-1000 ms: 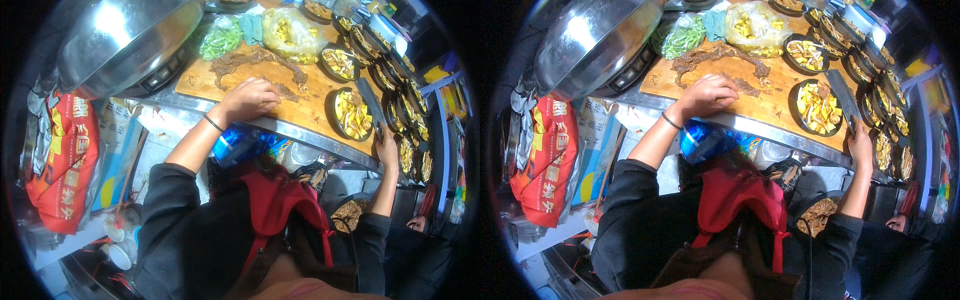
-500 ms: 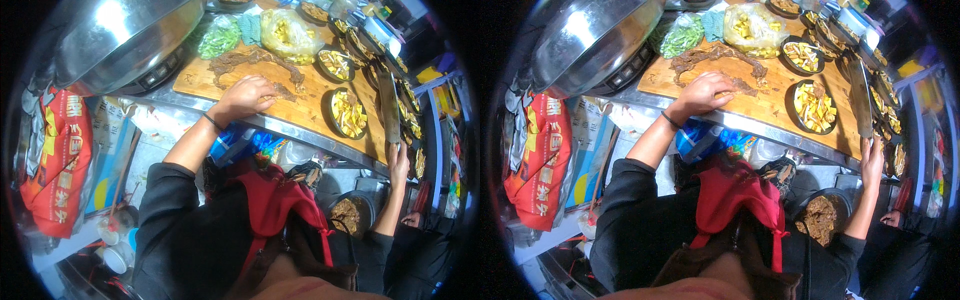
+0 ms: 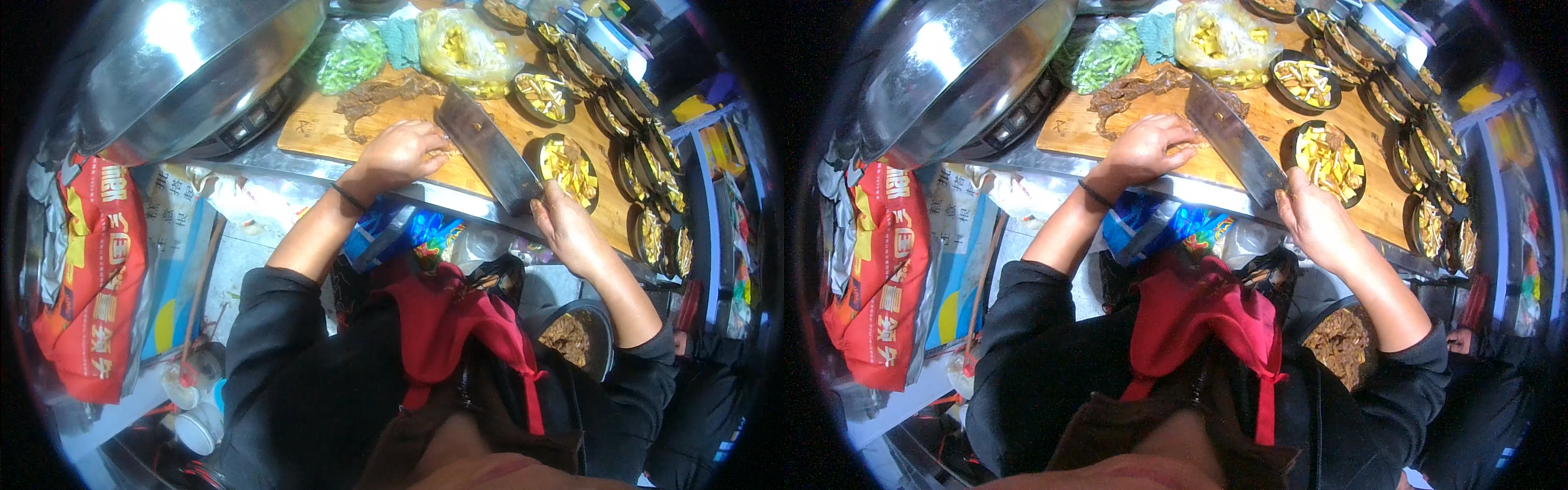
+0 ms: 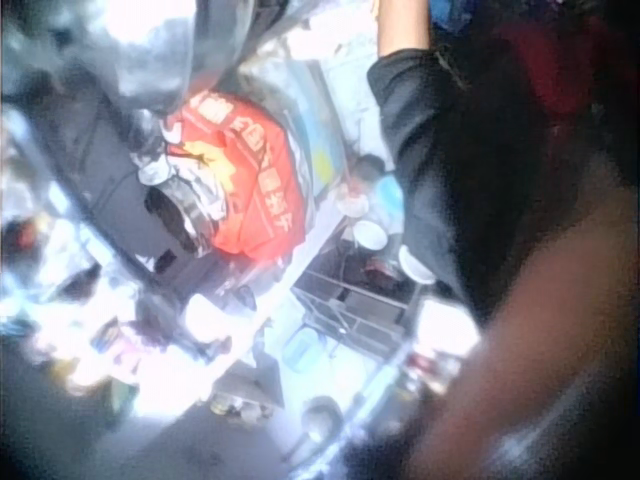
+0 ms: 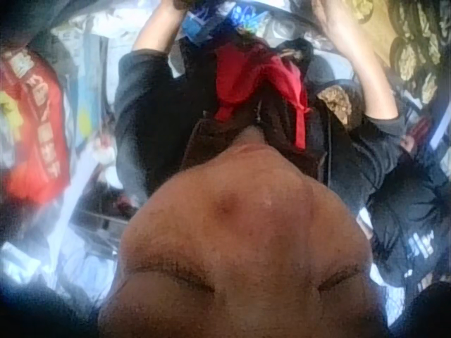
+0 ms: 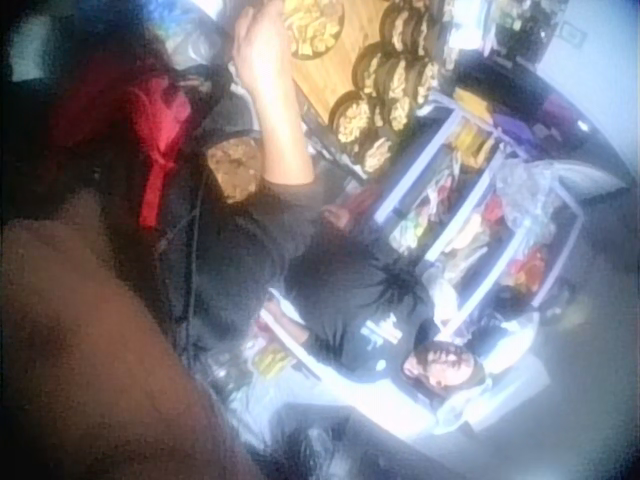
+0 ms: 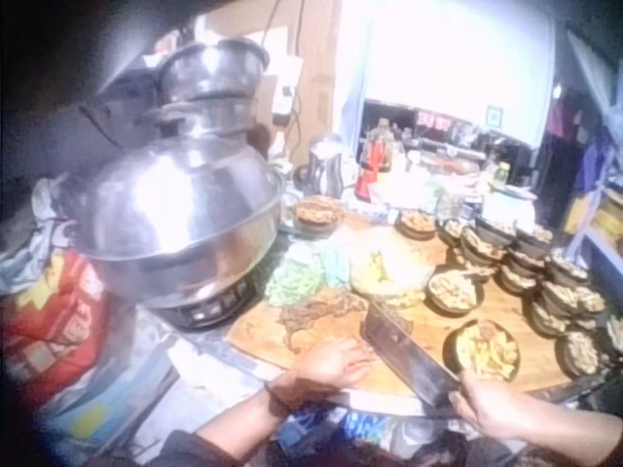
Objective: The person repeatedly picks up thin strips of cooked meat from a cutting board and places them on top of yellow diced items in small black bowls. The person arranges the meat strips by hand across multiple bowls without using any tools.
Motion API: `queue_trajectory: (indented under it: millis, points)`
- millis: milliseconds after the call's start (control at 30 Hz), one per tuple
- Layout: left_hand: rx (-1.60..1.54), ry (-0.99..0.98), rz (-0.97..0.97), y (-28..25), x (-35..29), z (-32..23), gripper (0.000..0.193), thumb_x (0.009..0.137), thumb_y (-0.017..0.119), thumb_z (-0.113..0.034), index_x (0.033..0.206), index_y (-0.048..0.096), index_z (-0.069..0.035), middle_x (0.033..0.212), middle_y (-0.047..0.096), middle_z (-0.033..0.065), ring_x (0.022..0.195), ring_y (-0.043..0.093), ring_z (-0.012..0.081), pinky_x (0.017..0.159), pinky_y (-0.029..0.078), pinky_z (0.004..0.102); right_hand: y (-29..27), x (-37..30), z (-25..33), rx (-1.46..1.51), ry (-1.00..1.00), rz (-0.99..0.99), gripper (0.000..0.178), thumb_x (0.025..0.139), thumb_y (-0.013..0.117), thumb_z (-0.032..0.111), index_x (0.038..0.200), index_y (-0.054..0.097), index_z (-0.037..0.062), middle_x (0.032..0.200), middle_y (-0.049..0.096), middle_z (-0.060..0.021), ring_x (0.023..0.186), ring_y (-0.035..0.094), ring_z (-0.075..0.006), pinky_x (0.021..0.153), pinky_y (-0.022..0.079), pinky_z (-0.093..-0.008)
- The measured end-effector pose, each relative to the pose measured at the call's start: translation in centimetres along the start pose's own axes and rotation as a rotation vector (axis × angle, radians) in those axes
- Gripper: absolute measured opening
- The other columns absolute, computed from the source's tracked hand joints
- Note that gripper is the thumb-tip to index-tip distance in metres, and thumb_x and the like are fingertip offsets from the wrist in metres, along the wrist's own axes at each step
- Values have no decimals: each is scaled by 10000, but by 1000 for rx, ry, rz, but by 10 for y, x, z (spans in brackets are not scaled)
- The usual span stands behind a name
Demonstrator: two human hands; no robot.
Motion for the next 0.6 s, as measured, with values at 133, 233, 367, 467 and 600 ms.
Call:
queue_trajectory:
  millis: [133, 233, 367, 467, 600]
  points:
    - [7, 12, -15, -1, 1, -2, 212, 820, 627, -221, 952, 686, -65, 983, 659, 102, 947, 605, 284, 846, 477, 385, 1, 7, 0, -36, 11, 79, 222, 942, 491, 175, 954, 405, -29, 766, 544, -287, 783, 553, -466, 677, 436, -479]
    - [-15, 66, -43, -3, 1, -6, 196, 808, 619, -193, 943, 685, -67, 967, 657, 105, 921, 608, 291, 828, 483, 389, 7, 40, 9, 22, -12, 49, 245, 919, 477, 183, 951, 431, -56, 771, 571, -304, 801, 580, -472, 703, 459, -491]
    - [-17, 75, -35, -4, 2, -7, 150, 786, 598, -150, 884, 674, -67, 916, 645, 112, 873, 608, 304, 786, 488, 398, 19, 89, 33, -49, -169, -2, 289, 900, 465, 204, 972, 453, -75, 817, 584, -325, 849, 597, -459, 750, 470, -487]
    - [140, 6, -62, -13, 1, -2, 117, 772, 581, -136, 826, 656, -65, 860, 625, 115, 851, 599, 306, 770, 479, 412, 12, 94, 35, -28, -191, -31, 282, 906, 465, 211, 977, 437, -60, 851, 581, -324, 880, 584, -462, 764, 461, -493]
    - [284, -108, -157, -33, 0, 3, 146, 800, 595, -225, 825, 644, -89, 799, 605, 96, 817, 592, 305, 737, 455, 433, -27, 46, 4, 158, -104, -205, 268, 943, 457, 255, 997, 410, -3, 885, 579, -307, 898, 572, -469, 773, 453, -491]
Point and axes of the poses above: each hand's wrist, its own x-axis towards the middle knuckle, its own y-axis out of the palm, z = x × y, the point moved 8 cm from there along x, towards the middle knuckle
